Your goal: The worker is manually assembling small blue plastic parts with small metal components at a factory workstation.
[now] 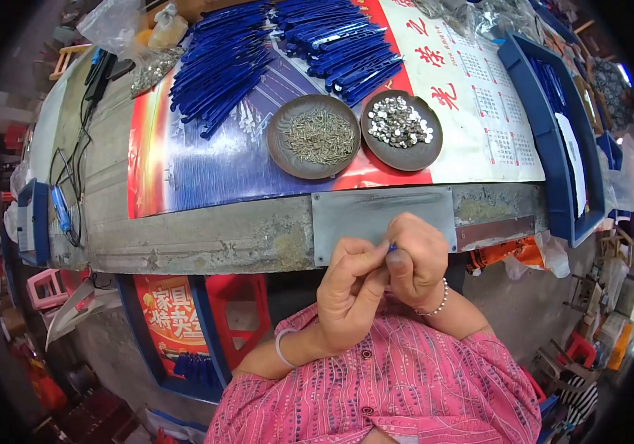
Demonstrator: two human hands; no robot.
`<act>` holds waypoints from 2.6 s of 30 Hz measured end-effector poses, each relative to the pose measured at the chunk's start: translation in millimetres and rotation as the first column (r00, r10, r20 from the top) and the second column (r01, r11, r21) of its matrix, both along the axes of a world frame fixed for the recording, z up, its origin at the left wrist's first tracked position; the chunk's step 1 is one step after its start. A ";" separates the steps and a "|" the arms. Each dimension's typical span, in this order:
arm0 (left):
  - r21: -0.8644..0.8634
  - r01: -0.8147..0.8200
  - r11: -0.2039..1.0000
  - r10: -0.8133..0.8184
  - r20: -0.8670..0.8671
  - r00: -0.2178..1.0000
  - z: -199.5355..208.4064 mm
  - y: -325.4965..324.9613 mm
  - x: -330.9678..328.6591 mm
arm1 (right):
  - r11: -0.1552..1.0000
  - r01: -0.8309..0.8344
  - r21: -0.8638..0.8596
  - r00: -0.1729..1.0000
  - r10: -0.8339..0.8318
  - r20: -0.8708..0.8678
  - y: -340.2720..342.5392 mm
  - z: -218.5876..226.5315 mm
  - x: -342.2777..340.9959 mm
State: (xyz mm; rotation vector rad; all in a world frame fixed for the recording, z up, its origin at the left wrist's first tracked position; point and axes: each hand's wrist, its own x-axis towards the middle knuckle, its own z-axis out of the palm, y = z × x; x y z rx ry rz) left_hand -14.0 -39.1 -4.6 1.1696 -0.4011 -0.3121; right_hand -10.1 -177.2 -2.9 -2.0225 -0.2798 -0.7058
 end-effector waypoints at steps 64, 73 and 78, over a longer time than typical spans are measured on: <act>0.853 -0.053 0.519 -0.746 0.482 0.460 18.4 -94.0 98.2 | 0.916 0.312 0.252 0.949 -0.313 -0.038 -91.9 -30.2 -54.4; 0.935 -0.094 0.341 -0.775 0.337 0.535 24.4 -35.9 108.9 | 0.926 0.308 0.216 0.951 -0.307 -0.038 -94.4 -31.2 -53.8; 0.885 -0.096 0.455 -0.713 0.427 0.556 27.0 -60.3 99.4 | 0.938 0.288 0.193 0.955 -0.296 0.010 -94.6 -30.2 -52.1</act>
